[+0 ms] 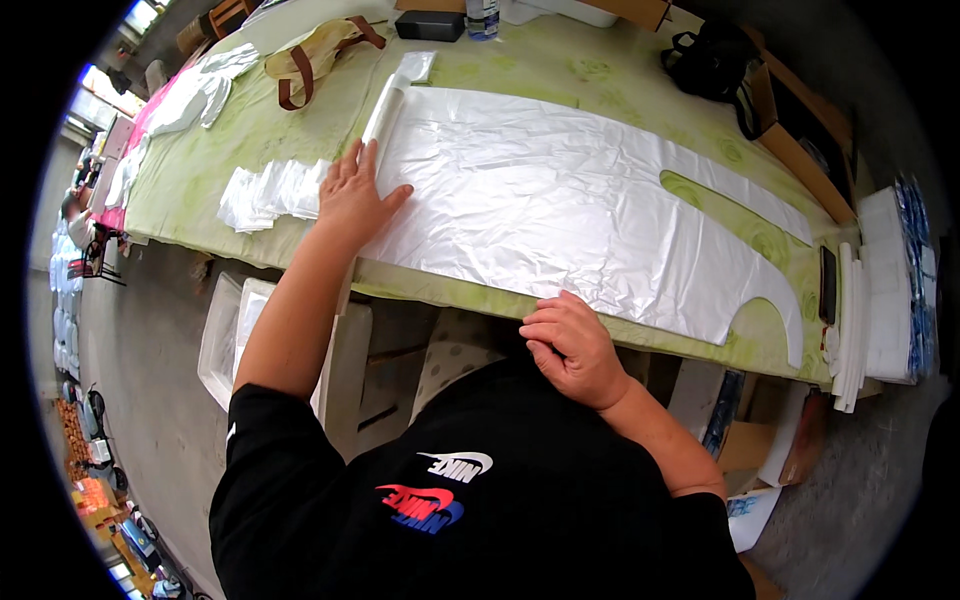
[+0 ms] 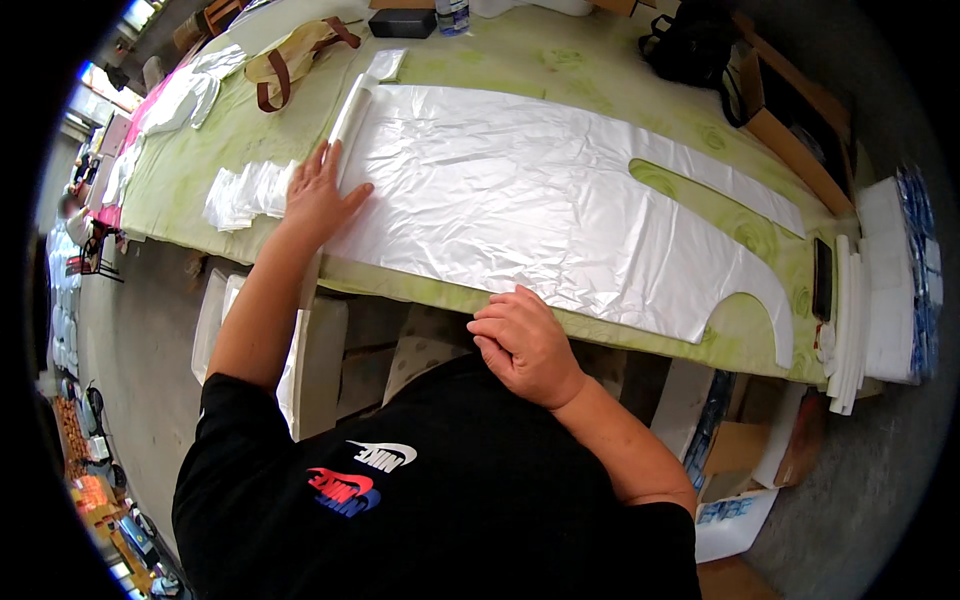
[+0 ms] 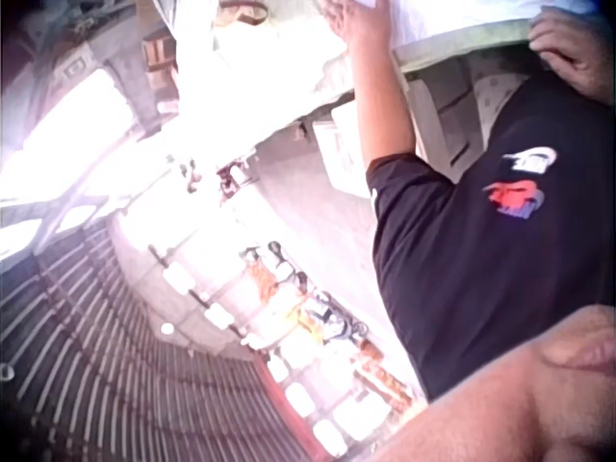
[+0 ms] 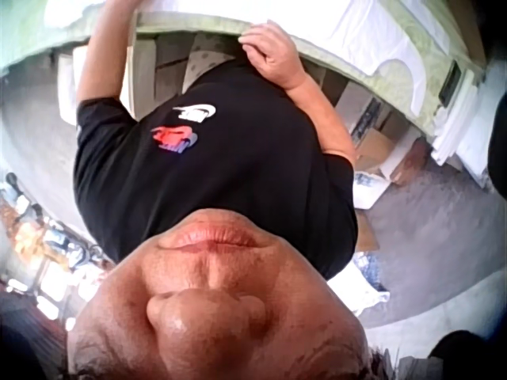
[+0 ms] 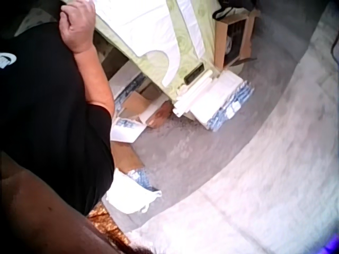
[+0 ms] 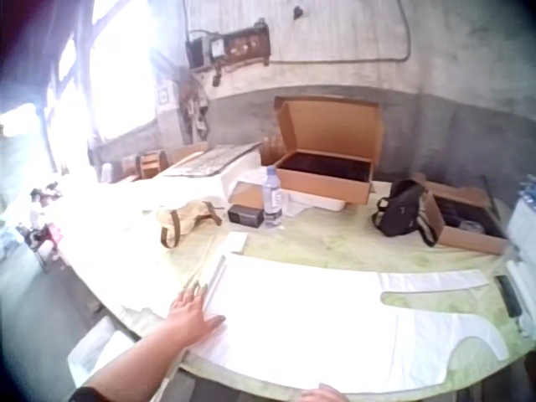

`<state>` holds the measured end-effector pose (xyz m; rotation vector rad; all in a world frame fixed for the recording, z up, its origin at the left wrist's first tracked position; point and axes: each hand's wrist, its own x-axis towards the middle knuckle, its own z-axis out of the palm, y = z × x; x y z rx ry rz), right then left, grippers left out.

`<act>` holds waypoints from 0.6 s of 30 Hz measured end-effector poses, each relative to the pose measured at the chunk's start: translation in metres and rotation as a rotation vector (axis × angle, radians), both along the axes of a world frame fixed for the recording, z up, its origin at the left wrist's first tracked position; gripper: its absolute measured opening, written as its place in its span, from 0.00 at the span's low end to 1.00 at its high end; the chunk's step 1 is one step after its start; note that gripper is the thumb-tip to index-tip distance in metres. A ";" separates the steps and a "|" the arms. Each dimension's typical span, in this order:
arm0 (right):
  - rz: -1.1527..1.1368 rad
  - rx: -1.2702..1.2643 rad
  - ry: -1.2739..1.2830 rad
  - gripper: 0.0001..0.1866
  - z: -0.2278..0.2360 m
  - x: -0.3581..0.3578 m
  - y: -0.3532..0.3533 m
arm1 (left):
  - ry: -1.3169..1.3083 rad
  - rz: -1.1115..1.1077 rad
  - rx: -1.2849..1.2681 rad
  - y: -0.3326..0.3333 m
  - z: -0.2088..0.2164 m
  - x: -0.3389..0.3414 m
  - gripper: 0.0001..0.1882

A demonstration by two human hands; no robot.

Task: The person repeatedly wraps small white items in clear plastic film on a workbench. They unroll a sheet of film, place an item on it, fold the film around the item, and set the wrapped item aside. This cycle is repeated multiple times with similar items.

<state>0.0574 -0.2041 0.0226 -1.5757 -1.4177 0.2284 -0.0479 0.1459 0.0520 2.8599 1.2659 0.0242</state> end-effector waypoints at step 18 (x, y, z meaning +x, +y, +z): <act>0.036 -0.104 0.937 0.40 0.003 -0.017 -0.002 | -1.120 0.068 -1.593 -0.098 0.005 0.072 0.32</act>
